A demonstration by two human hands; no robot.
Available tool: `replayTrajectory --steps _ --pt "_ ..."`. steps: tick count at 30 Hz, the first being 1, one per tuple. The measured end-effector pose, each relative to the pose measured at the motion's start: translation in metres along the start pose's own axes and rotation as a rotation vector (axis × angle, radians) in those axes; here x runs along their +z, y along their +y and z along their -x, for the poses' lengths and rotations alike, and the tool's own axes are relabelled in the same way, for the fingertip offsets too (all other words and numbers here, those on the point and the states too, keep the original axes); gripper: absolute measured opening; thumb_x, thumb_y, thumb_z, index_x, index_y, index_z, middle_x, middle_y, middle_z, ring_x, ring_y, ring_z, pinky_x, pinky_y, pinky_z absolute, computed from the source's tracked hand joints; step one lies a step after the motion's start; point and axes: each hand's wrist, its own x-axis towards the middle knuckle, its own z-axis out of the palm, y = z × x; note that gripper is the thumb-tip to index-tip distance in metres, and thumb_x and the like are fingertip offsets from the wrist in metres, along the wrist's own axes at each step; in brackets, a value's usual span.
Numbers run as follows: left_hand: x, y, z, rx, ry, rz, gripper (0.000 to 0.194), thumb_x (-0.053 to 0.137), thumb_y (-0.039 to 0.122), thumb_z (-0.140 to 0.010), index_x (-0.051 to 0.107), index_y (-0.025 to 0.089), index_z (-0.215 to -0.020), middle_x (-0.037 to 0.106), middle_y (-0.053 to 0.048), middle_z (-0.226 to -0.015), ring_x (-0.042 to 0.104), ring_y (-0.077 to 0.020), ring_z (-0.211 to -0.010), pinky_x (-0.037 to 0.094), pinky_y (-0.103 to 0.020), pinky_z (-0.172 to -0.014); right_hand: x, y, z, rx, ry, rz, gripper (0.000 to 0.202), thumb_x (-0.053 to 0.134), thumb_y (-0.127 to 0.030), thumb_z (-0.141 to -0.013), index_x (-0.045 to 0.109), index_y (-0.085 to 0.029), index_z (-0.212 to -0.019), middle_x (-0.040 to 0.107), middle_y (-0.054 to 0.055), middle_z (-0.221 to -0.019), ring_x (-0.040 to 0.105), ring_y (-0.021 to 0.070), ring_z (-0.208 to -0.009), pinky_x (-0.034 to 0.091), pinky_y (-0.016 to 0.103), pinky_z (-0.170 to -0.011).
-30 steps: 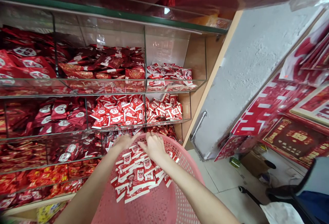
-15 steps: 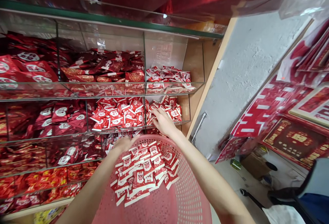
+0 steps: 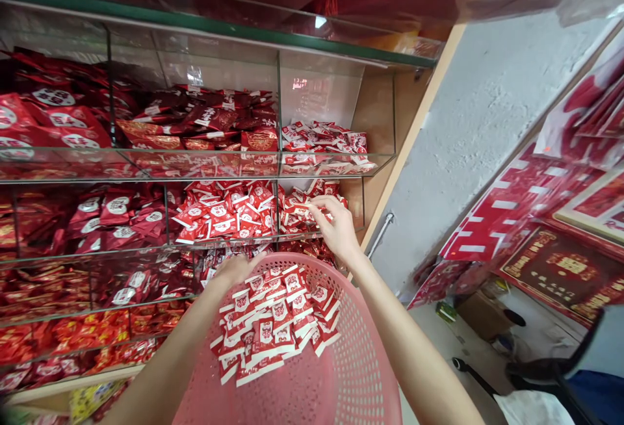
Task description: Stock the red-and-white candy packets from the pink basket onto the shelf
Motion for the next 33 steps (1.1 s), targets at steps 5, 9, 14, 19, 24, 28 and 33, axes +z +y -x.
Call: replayTrajectory --steps 5,9,14,19,24,28,33 --pt "0.001 -0.001 -0.001 0.005 -0.024 0.017 0.091 0.015 0.08 -0.071 0.062 0.008 -0.101 0.059 -0.021 -0.105 0.054 -0.0361 -0.099 0.042 -0.045 -0.086 -0.007 0.002 0.024 0.28 -0.114 -0.301 0.027 0.044 -0.045 -0.084 0.05 -0.019 -0.088 0.061 0.005 -0.091 0.057 0.0155 -0.085 0.046 0.031 -0.078" --pt "0.002 -0.002 -0.001 0.014 -0.028 0.023 0.09 0.015 0.08 -0.071 0.062 0.009 -0.101 0.059 -0.021 -0.105 0.054 -0.0362 -0.099 0.041 -0.046 -0.088 -0.006 0.022 0.04 0.448 -0.354 -0.335 0.029 0.045 -0.046 -0.082 0.048 -0.018 -0.086 0.058 0.002 -0.079 0.055 0.0128 -0.071 0.047 0.027 -0.067" --pt "-0.002 0.0 0.001 0.007 -0.044 0.025 0.091 0.015 0.08 -0.072 0.062 0.007 -0.1 0.059 -0.02 -0.105 0.054 -0.0362 -0.099 0.041 -0.046 -0.088 0.002 0.045 0.049 0.314 -0.571 0.083 0.019 0.043 -0.032 -0.083 0.051 -0.016 -0.075 0.056 0.0 -0.066 0.049 0.0109 -0.06 0.038 0.022 -0.059" --pt "-0.004 0.002 0.004 0.013 -0.045 0.018 0.092 0.013 0.08 -0.071 0.062 0.007 -0.099 0.059 -0.021 -0.104 0.054 -0.0365 -0.098 0.04 -0.047 -0.088 0.016 0.044 0.052 0.311 -0.686 0.5 0.016 0.042 -0.024 -0.083 0.057 -0.018 -0.079 0.061 0.002 -0.071 0.055 0.013 -0.067 0.032 0.022 -0.059" --pt "-0.004 0.002 0.004 0.002 -0.043 0.01 0.091 0.013 0.079 -0.072 0.062 0.007 -0.1 0.059 -0.021 -0.104 0.054 -0.0369 -0.099 0.041 -0.046 -0.087 0.029 0.042 0.056 0.322 -0.689 0.687 0.022 0.035 -0.024 -0.088 0.057 -0.02 -0.086 0.063 0.008 -0.082 0.059 0.0189 -0.077 0.03 0.025 -0.057" --pt "-0.005 0.003 0.005 0.004 -0.048 0.015 0.092 0.013 0.079 -0.072 0.061 0.007 -0.1 0.059 -0.022 -0.105 0.053 -0.0371 -0.099 0.04 -0.047 -0.088 0.034 0.041 0.061 0.304 -0.698 0.754 0.024 0.032 -0.022 -0.089 0.056 -0.019 -0.089 0.063 0.01 -0.083 0.06 0.0216 -0.079 0.031 0.026 -0.057" --pt "-0.005 0.002 0.006 -0.006 -0.052 0.025 0.09 0.015 0.08 -0.071 0.061 0.008 -0.1 0.059 -0.021 -0.104 0.054 -0.0368 -0.098 0.042 -0.046 -0.085 0.035 0.027 0.063 0.293 -0.648 0.823 0.016 0.041 -0.022 -0.086 0.055 -0.018 -0.091 0.063 0.011 -0.087 0.06 0.0233 -0.082 0.034 0.028 -0.06"
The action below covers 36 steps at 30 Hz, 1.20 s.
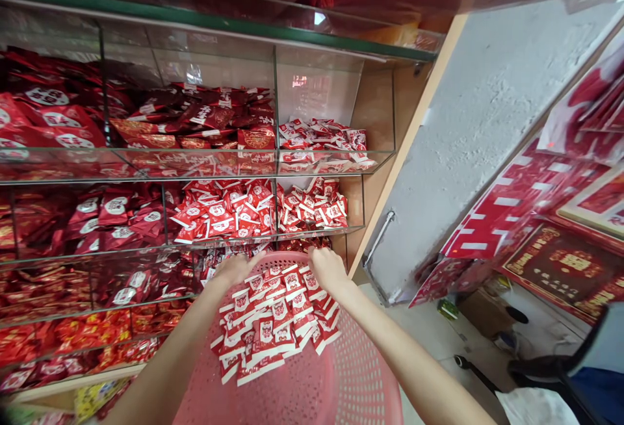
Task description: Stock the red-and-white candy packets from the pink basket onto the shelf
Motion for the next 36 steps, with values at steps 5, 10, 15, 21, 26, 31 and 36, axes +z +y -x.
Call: replayTrajectory --steps 5,10,15,21,26,31,36 --pt "0.0 -0.001 -0.001 0.005 0.002 -0.01 0.09 0.015 0.079 -0.072 0.061 0.007 -0.101 0.058 -0.021 -0.105 0.054 -0.0362 -0.098 0.041 -0.046 -0.087 -0.012 0.004 -0.004 0.039 0.158 -0.029 0.016 0.042 -0.028 -0.086 0.056 -0.02 -0.088 0.063 0.007 -0.094 0.06 0.019 -0.079 0.033 0.025 -0.058" --pt "0.0 0.0 -0.002 -0.003 0.001 0.001 0.088 0.016 0.079 -0.071 0.061 0.009 -0.1 0.058 -0.021 -0.106 0.054 -0.0367 -0.099 0.041 -0.047 -0.087 -0.03 0.021 -0.018 0.04 0.286 -0.164 0.03 0.041 -0.041 -0.084 0.059 -0.02 -0.071 0.062 0.003 -0.066 0.056 0.0157 -0.064 0.03 0.024 -0.054" --pt "0.002 -0.002 -0.004 -0.003 0.005 0.012 0.088 0.017 0.08 -0.071 0.061 0.01 -0.1 0.058 -0.02 -0.106 0.053 -0.0363 -0.1 0.041 -0.047 -0.087 -0.048 0.05 -0.036 -0.088 0.309 -0.299 0.036 0.038 -0.041 -0.084 0.061 -0.018 -0.069 0.057 0.0 -0.058 0.049 0.0122 -0.055 0.033 0.022 -0.055" --pt "0.003 -0.002 -0.005 -0.004 0.012 0.011 0.088 0.016 0.08 -0.071 0.062 0.01 -0.098 0.059 -0.02 -0.105 0.053 -0.0371 -0.1 0.041 -0.048 -0.086 -0.056 0.087 -0.075 -0.197 0.294 -0.045 0.044 0.051 -0.008 -0.069 0.053 -0.013 -0.114 0.052 0.012 -0.114 0.05 0.0187 -0.102 0.035 0.025 -0.086" --pt "0.004 -0.003 -0.005 0.008 0.016 0.013 0.09 0.015 0.08 -0.071 0.063 0.009 -0.098 0.06 -0.02 -0.103 0.054 -0.0366 -0.098 0.041 -0.047 -0.086 -0.055 0.086 -0.089 -0.241 0.148 0.039 0.042 0.049 -0.002 -0.067 0.057 -0.012 -0.107 0.054 0.012 -0.111 0.05 0.0192 -0.103 0.034 0.025 -0.089" --pt "0.005 -0.003 -0.006 0.002 0.028 -0.004 0.088 0.015 0.079 -0.072 0.063 0.01 -0.098 0.06 -0.02 -0.103 0.054 -0.0356 -0.099 0.043 -0.043 -0.086 -0.06 0.085 -0.08 -0.186 0.244 -0.022 0.036 0.055 -0.016 -0.073 0.055 -0.015 -0.11 0.055 0.01 -0.11 0.053 0.0202 -0.098 0.039 0.026 -0.083" --pt "0.005 -0.003 -0.006 0.003 0.029 -0.003 0.089 0.016 0.079 -0.072 0.063 0.009 -0.099 0.059 -0.021 -0.104 0.054 -0.0359 -0.1 0.043 -0.043 -0.085 -0.077 0.07 -0.047 -0.196 0.514 -0.174 0.037 0.052 -0.033 -0.08 0.053 -0.015 -0.113 0.057 0.011 -0.105 0.055 0.0219 -0.091 0.041 0.031 -0.078"
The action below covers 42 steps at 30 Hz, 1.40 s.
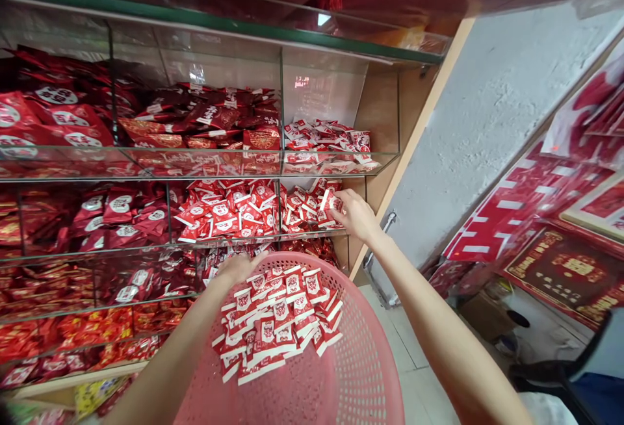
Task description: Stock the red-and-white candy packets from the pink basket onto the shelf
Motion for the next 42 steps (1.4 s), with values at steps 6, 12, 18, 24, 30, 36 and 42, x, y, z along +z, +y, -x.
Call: replayTrajectory --steps 6,12,18,24,30,36,42 --pt "0.001 0.0 0.0 -0.009 -0.005 0.003 0.09 0.015 0.079 -0.072 0.063 0.009 -0.102 0.058 -0.021 -0.106 0.054 -0.0363 -0.101 0.043 -0.044 -0.085 0.003 -0.071 0.036 -0.049 -0.072 -0.139 0.034 0.049 -0.043 -0.081 0.057 -0.016 -0.1 0.062 0.008 -0.094 0.054 0.0208 -0.087 0.039 0.032 -0.078" --pt "-0.002 0.0 0.003 0.0 -0.021 0.013 0.089 0.015 0.079 -0.072 0.062 0.009 -0.101 0.059 -0.02 -0.105 0.054 -0.0366 -0.099 0.042 -0.047 -0.086 0.048 -0.1 0.063 0.143 -0.398 -0.034 0.026 0.049 -0.04 -0.078 0.058 -0.016 -0.081 0.063 0.009 -0.084 0.056 0.0203 -0.079 0.034 0.026 -0.063" --pt "0.0 -0.003 0.0 -0.007 -0.007 0.022 0.092 0.017 0.082 -0.069 0.061 0.008 -0.103 0.058 -0.021 -0.106 0.053 -0.0377 -0.1 0.04 -0.048 -0.087 0.053 -0.094 0.074 0.23 -0.416 0.04 0.031 0.044 -0.04 -0.081 0.06 -0.014 -0.083 0.064 0.012 -0.087 0.058 0.0221 -0.084 0.035 0.027 -0.066" --pt "-0.002 -0.001 0.002 0.01 -0.018 0.015 0.091 0.015 0.081 -0.069 0.062 0.009 -0.1 0.059 -0.021 -0.105 0.054 -0.0364 -0.098 0.041 -0.046 -0.086 0.056 -0.099 0.077 0.277 -0.465 0.108 0.033 0.044 -0.037 -0.082 0.063 -0.011 -0.087 0.064 0.016 -0.091 0.058 0.0244 -0.086 0.037 0.029 -0.07" --pt "0.0 -0.002 0.0 0.017 -0.016 0.004 0.092 0.014 0.081 -0.07 0.062 0.008 -0.1 0.059 -0.02 -0.104 0.054 -0.036 -0.099 0.041 -0.046 -0.088 0.065 -0.1 0.08 0.28 -0.436 0.137 0.041 0.043 -0.047 -0.084 0.064 -0.012 -0.09 0.064 0.015 -0.091 0.056 0.0249 -0.092 0.038 0.03 -0.072" --pt "-0.001 -0.001 0.001 0.004 -0.007 0.001 0.09 0.016 0.081 -0.07 0.062 0.01 -0.102 0.058 -0.021 -0.106 0.053 -0.0369 -0.1 0.042 -0.046 -0.086 0.061 -0.088 0.083 0.31 -0.294 0.107 0.049 0.032 -0.056 -0.086 0.061 -0.017 -0.089 0.064 0.011 -0.09 0.059 0.0208 -0.085 0.037 0.027 -0.068" --pt "-0.004 0.001 0.006 0.027 -0.005 0.016 0.088 0.015 0.078 -0.073 0.063 0.009 -0.099 0.059 -0.02 -0.104 0.054 -0.0368 -0.099 0.042 -0.047 -0.085 0.058 -0.061 0.086 0.407 -0.205 0.023 0.052 0.027 -0.058 -0.086 0.061 -0.019 -0.087 0.065 0.01 -0.089 0.06 0.0216 -0.085 0.037 0.027 -0.063"
